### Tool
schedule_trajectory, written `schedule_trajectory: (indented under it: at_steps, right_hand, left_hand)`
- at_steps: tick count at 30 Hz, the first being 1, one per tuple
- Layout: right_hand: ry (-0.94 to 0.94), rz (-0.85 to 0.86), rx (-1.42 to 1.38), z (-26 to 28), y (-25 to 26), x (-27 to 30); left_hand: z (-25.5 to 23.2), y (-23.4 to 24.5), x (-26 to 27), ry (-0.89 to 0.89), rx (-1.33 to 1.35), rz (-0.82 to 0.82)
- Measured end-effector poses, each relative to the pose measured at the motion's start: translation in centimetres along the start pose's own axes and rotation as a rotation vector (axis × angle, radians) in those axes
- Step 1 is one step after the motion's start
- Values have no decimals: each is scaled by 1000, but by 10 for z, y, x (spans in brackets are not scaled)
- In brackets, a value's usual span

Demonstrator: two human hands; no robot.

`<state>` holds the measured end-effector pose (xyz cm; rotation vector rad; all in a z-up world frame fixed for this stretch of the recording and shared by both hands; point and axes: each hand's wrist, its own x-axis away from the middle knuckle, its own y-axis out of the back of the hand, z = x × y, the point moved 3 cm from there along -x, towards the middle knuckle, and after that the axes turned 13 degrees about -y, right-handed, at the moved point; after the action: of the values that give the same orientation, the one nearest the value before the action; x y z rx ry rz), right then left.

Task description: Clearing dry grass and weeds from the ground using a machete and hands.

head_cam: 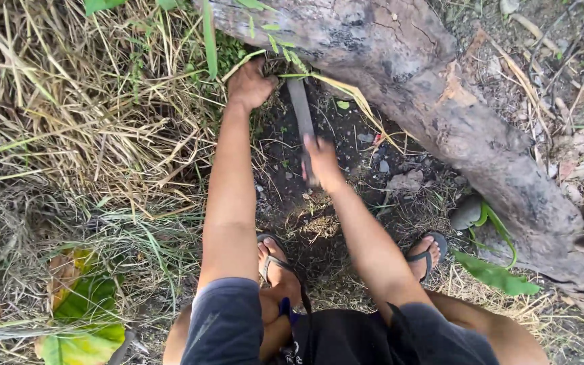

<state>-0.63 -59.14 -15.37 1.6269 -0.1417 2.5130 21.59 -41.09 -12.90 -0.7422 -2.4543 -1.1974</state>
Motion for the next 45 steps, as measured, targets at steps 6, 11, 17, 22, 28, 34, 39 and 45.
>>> schedule_trajectory:
  at_steps: [6,11,17,22,28,34,39,45]
  right_hand:
    - [-26,-86,123,78,-21,-8]
    - [-64,-63,198,43,5,47]
    - [-116,52,193,38,-26,1]
    - [-23,60,158,42,-24,12]
    - [-40,-7,89,-7,-12,21]
    - [-14,-30,-58,15,-44,5]
    - [-76,-68,-86,-7,-16,27]
    - [-79,-3,-166,69,-32,-15]
  left_hand:
    - [-10,5,4,39,4,45]
    - [-39,17,20,46,-118,156]
    - [-8,2,10,-4,-15,23]
    - [-9,3,14,-25,26,-9]
    - [-5,5,15,31,100,13]
    - [13,-7,9,8,165,-4]
    - [8,0,3,-50,182,16]
    - [14,0,2,81,188,68]
